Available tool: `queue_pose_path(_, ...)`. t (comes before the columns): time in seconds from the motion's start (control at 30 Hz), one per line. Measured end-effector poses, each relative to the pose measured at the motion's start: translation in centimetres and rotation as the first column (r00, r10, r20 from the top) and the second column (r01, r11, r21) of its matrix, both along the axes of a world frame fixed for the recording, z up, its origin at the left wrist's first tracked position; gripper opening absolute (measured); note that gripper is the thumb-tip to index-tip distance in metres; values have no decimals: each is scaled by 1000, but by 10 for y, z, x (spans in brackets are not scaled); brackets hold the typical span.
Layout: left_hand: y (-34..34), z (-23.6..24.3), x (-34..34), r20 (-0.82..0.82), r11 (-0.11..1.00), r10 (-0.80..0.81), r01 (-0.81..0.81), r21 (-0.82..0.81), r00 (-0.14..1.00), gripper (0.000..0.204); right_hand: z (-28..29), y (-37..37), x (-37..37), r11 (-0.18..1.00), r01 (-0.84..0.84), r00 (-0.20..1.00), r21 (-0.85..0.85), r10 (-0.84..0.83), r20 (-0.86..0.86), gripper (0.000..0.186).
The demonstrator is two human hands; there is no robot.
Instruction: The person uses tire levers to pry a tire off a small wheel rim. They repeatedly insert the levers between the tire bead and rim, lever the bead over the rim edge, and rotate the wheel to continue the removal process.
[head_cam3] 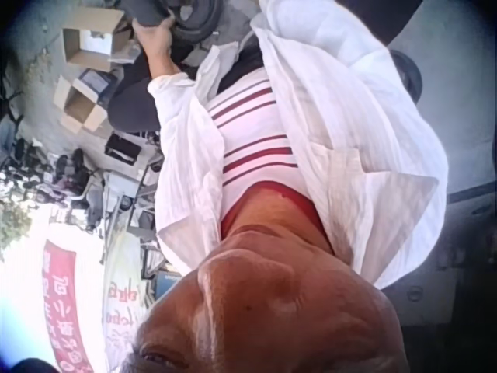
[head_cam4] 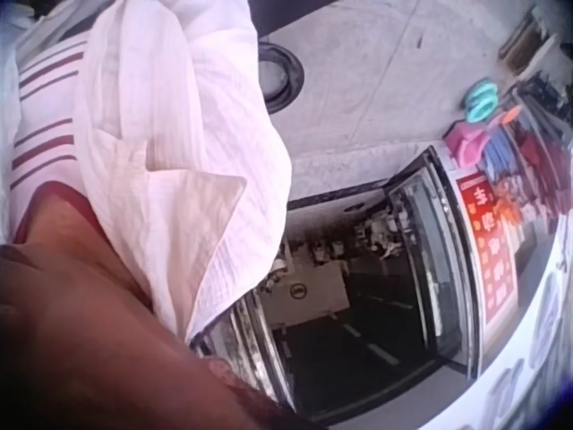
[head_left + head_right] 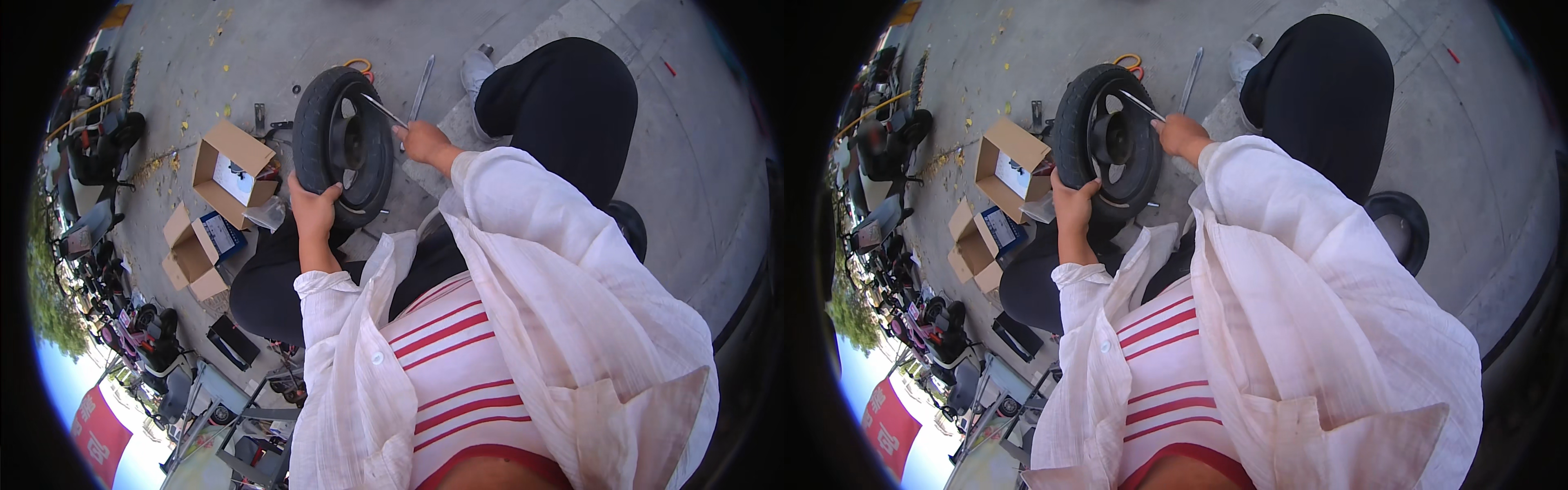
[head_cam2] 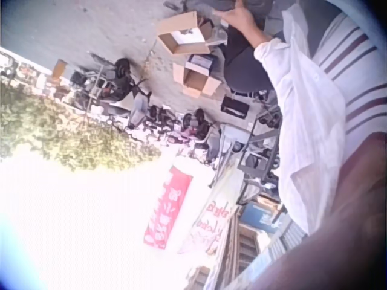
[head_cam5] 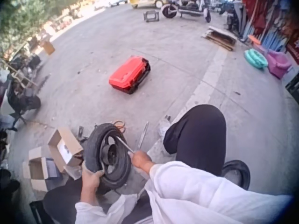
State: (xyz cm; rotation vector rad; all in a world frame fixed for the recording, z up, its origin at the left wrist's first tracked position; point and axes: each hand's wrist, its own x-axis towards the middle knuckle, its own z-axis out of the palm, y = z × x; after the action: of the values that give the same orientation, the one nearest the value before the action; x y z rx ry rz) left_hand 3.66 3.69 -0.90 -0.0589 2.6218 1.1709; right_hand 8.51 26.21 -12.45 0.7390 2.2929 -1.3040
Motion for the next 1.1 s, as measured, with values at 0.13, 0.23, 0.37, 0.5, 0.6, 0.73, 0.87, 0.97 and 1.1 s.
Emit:
queue_pose_path(0.13,-4,8,-9,77,991,-128,130,-28,989,82,-8,5,3,997,68,998,21,-68,18,53)
queue_pose_path(0.23,-9,5,-18,91,988,-152,154,-14,984,81,-7,8,4,997,74,995,24,-76,62,53)
queue_pose_path(0.37,-5,5,-29,92,984,-172,175,-27,981,82,-20,9,1,1000,9,994,26,-11,109,51)
queue_pose_path(0.5,-4,8,-40,147,991,-134,135,5,980,83,-14,7,2,996,-80,991,24,77,112,48)
queue_pose_path(0.6,-1,10,-46,174,991,-129,123,49,976,83,-17,7,3,992,-121,986,38,115,120,47)
queue_pose_path(0.73,1,5,-50,79,976,-218,218,9,973,81,-16,6,4,991,-125,978,58,113,175,43)
queue_pose_path(0.87,15,1,-42,-40,964,-261,263,41,964,77,-10,8,4,978,-187,958,91,162,236,35)
queue_pose_path(0.97,36,8,-34,-98,964,-262,265,20,960,75,4,13,4,967,-239,928,84,202,315,29)
queue_pose_path(1.1,45,4,-30,-195,967,-249,254,-2,949,75,0,13,5,941,-325,892,91,274,360,29)
